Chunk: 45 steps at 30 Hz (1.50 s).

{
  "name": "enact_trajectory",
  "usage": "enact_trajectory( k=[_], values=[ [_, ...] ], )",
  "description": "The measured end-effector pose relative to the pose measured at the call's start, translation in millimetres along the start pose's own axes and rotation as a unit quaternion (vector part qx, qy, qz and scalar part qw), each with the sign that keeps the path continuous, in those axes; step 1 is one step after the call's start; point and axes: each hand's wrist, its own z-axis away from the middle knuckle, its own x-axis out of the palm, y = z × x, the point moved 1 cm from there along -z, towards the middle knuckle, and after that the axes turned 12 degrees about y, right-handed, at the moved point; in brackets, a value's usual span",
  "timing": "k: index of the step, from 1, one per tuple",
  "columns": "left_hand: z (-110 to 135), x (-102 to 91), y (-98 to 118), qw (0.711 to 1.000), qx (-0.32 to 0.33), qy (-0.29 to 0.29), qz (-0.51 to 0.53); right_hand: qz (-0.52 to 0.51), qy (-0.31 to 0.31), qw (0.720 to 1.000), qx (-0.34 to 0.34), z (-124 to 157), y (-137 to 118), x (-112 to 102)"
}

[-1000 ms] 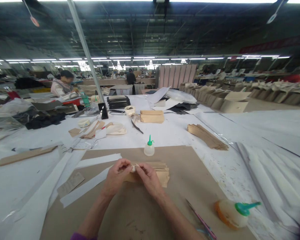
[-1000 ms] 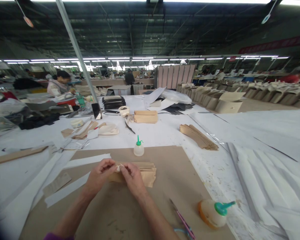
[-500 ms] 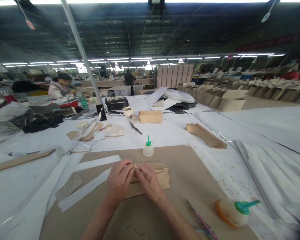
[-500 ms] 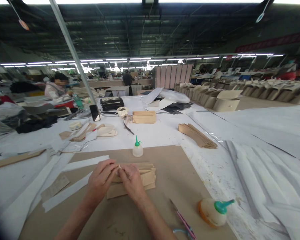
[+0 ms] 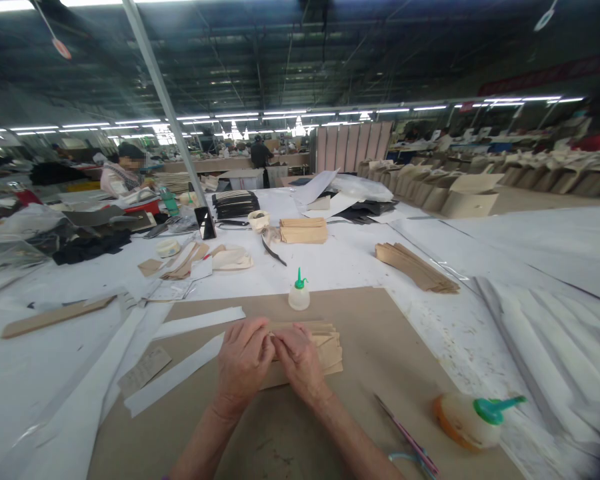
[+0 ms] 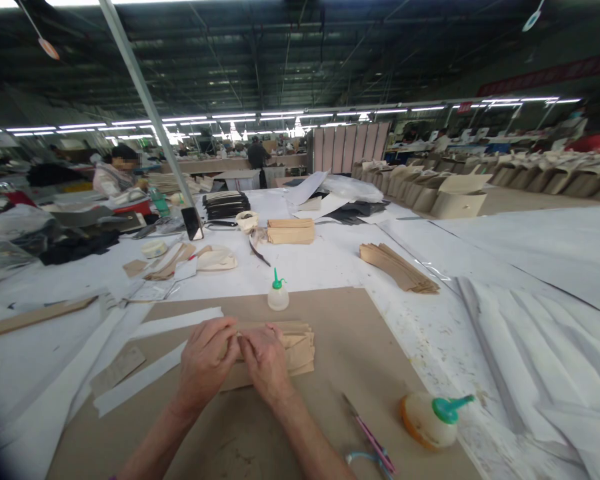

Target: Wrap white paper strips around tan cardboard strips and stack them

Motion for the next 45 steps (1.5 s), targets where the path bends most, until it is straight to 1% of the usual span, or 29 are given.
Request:
enact_trajectory(
  k=[2, 4, 7, 11, 13, 15, 18, 22, 28, 36, 40, 45],
  values=[
    [2, 0.9, -2, 0.997, -0.068, 0.018, 0.017, -0.005, -0.002, 1.000, 0.014, -1, -1, 0],
    [2, -0.2, -4, 0.990, -0.135, 0.020, 0.045, -0.017, -0.004, 0.999, 0.031, -2, -3, 0],
    [0, -4.9, -10, 0.968, -0.223, -0.019, 0.110, -0.041, -0.004, 0.997, 0.061, -5, -5, 0],
    [-1, -10.8, -18, 0.923, -0.327, -0.082, 0.182, -0.075, -0.006, 0.993, 0.095, -5, -7, -1],
    [-1, -10.7, -21, 0.903, -0.365, -0.103, 0.200, -0.086, -0.011, 0.991, 0.104, -5, -8, -1],
    [-1, -9.0, -23, 0.888, -0.387, -0.121, 0.215, -0.094, -0.018, 0.990, 0.107, -5, -9, -1],
    [-1, -7.1, -24, 0.877, -0.396, -0.137, 0.233, -0.102, -0.026, 0.989, 0.107, -4, -11, -1],
    [-3, -8.3, -24, 0.877, -0.388, -0.145, 0.245, -0.114, -0.030, 0.987, 0.109, -3, -11, -1],
    [-2, -10.5, -26, 0.887, -0.369, -0.126, 0.247, -0.127, -0.026, 0.984, 0.118, -3, -9, 1],
    [-2, -10.5, -26, 0.906, -0.336, -0.080, 0.244, -0.139, -0.025, 0.981, 0.134, -3, -9, 1],
    [-3, -10.0, -26, 0.910, -0.326, -0.079, 0.242, -0.140, -0.028, 0.981, 0.135, -2, -10, 1],
    [-3, -10.0, -27, 0.911, -0.329, -0.083, 0.232, -0.137, -0.027, 0.981, 0.137, -2, -11, 1]
  ],
)
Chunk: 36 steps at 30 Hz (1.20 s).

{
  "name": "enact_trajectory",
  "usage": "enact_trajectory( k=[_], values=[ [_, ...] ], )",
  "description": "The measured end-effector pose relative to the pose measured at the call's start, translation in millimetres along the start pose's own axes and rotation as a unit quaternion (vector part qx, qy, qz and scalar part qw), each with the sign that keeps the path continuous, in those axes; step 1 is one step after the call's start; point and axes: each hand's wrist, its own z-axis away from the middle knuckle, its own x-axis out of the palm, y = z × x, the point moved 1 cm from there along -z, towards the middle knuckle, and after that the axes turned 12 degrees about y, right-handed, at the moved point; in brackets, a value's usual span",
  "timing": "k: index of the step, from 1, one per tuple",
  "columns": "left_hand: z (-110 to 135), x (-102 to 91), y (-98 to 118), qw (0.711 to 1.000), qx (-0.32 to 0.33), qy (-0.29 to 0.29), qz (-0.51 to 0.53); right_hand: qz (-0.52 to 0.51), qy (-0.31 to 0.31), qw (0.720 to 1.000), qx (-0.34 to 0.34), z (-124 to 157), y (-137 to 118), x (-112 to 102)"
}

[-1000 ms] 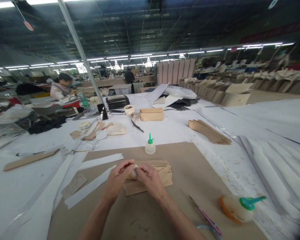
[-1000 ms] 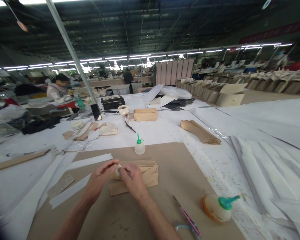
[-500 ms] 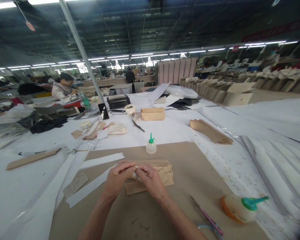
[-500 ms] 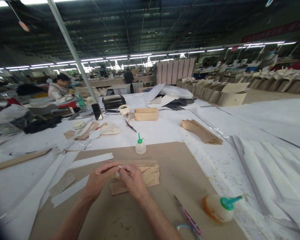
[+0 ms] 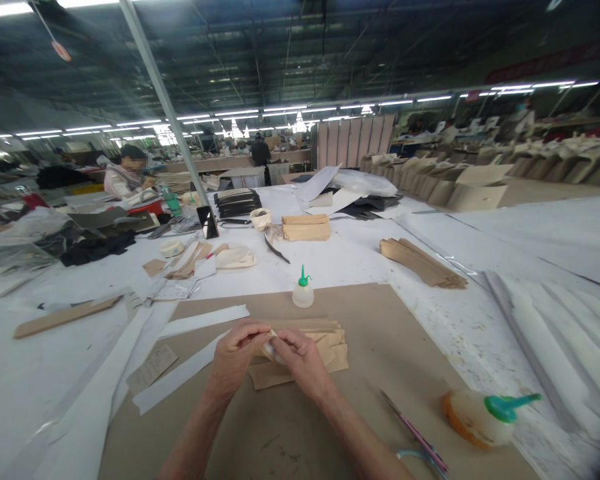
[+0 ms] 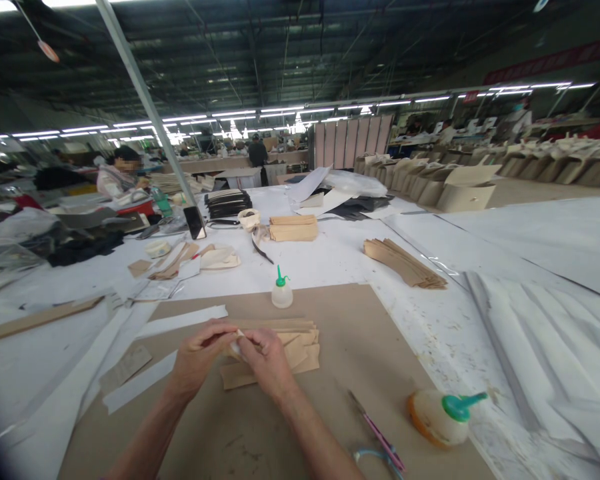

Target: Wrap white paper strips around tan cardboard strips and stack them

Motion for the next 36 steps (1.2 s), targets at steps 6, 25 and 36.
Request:
enact_trajectory(
  k=[6, 25, 36],
  values=[
    [0, -0.4, 0, 1.000, -0.014, 0.004, -0.009, -0.004, 0.001, 1.000, 0.002, 0, 1, 1],
    [4, 5.1, -4, 0.995, -0.098, -0.011, -0.025, -0.015, -0.013, 1.000, 0.024, 2, 9, 4],
    [8, 10.8, -10, 0.980, -0.192, -0.030, 0.037, -0.005, -0.034, 0.999, 0.013, 2, 13, 7]
  ],
)
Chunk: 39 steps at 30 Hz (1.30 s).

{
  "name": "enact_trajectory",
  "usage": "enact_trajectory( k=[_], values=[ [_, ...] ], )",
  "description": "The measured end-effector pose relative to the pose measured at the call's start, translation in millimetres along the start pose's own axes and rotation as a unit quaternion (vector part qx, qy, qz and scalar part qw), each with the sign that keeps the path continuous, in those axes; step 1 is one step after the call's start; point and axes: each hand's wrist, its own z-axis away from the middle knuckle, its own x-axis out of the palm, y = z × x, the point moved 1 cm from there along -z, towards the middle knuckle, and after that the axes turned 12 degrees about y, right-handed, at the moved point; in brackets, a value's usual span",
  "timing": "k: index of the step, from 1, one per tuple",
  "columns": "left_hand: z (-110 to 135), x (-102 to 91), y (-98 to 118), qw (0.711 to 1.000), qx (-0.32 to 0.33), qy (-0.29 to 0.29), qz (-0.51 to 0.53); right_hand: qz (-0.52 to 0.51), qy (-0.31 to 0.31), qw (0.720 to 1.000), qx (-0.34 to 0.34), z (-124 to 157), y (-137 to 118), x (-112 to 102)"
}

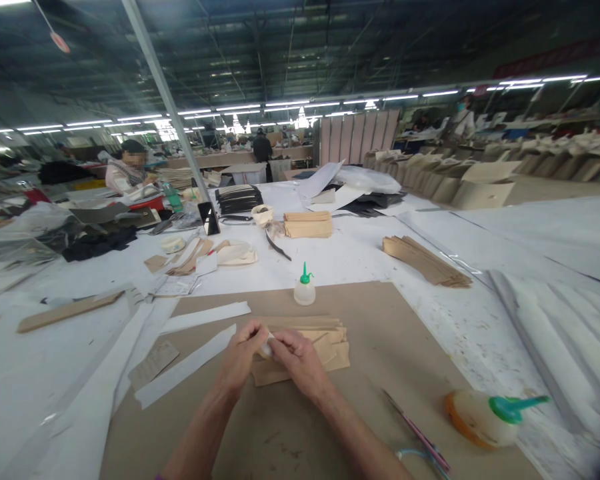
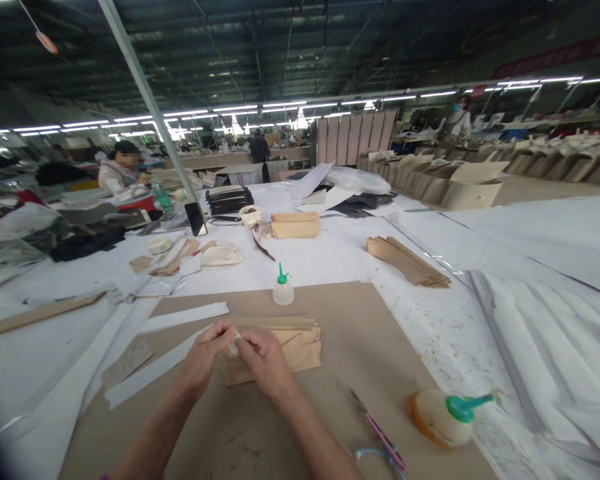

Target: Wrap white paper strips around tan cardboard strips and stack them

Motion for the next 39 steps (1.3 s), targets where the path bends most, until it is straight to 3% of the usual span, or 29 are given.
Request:
enact_trajectory(
  k=[8, 20, 27, 33, 39],
  values=[
    [2, -9.9, 4, 0.999, -0.035, -0.004, 0.028, -0.010, 0.002, 1.000, 0.023, -1, -3, 1],
    [7, -16.9, 30, 0.997, 0.073, 0.014, -0.029, 0.064, -0.044, 0.996, -0.033, -3, -15, -6],
    [15, -41.5, 26, 0.992, 0.035, 0.082, 0.084, 0.136, -0.066, 0.987, -0.054, -8, -18, -50],
    [23, -71.0, 17, 0.966, -0.007, 0.145, 0.214, 0.082, -0.035, 0.996, 0.011, -6, -34, -96],
    [38, -83.8, 3, 0.946, -0.098, 0.153, 0.268, -0.051, 0.058, 0.994, 0.075, 20, -58, -99]
  ],
)
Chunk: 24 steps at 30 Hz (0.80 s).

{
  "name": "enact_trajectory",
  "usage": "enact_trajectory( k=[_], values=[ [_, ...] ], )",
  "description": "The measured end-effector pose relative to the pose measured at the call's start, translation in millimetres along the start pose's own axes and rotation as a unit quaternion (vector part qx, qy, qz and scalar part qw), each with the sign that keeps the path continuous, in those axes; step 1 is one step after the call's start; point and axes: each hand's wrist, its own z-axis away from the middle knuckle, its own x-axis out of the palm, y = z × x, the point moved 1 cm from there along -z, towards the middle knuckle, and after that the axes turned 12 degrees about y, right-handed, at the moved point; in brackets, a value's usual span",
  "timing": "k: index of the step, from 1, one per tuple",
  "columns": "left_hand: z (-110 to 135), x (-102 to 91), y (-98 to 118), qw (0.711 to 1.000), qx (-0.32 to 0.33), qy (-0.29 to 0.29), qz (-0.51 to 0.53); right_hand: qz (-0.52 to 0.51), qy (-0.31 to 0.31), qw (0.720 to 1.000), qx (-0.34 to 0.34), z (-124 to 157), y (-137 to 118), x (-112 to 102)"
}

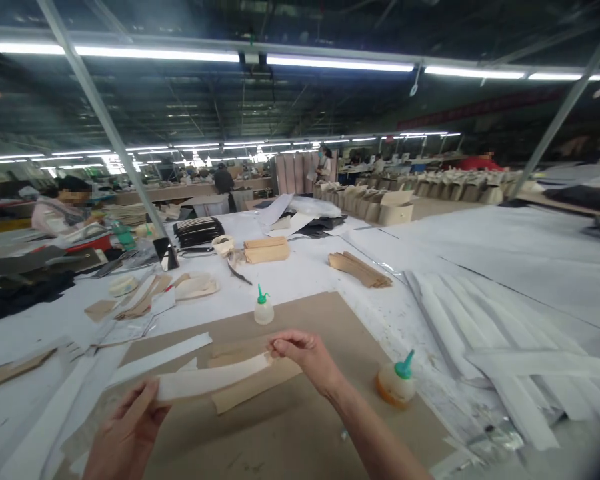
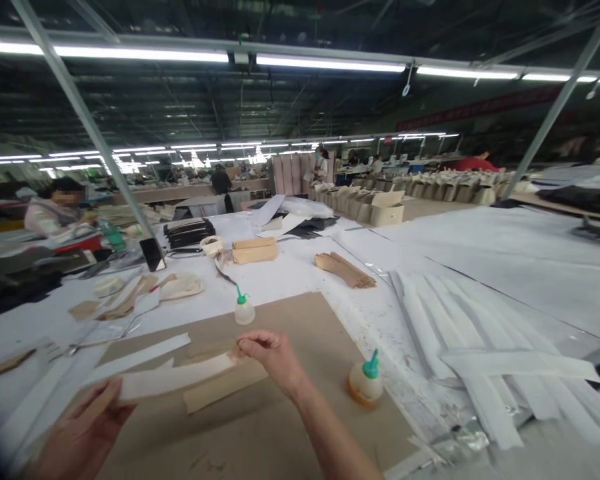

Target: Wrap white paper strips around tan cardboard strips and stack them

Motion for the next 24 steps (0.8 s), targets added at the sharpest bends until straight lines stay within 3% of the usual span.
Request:
enact_trajectory(
  k=[3, 8, 12, 16, 21, 24],
  values=[
    [12, 1.9, -2, 1.000, -0.012, -0.001, 0.009, -0.045, 0.018, 0.999, 0.023, 16, -4, 6],
    [36, 15.6, 5, 0.998, -0.022, 0.044, 0.040, -0.074, 0.024, 0.994, 0.073, 33, 6, 9],
    [54, 22.1, 15, 0.998, -0.046, 0.000, 0.053, -0.067, 0.041, 0.992, 0.097, 39, 24, 8],
    [75, 27.7, 25, 0.996, -0.052, -0.038, 0.063, -0.098, 0.008, 0.983, 0.153, 53, 38, 21],
    [97, 30.7, 35, 0.995, -0.009, -0.023, 0.101, -0.161, -0.071, 0.959, 0.220, 79, 36, 42],
    [103, 22.1, 37, 0.996, 0.014, -0.004, 0.089, -0.181, -0.039, 0.957, 0.221, 88, 30, 42]
  ],
)
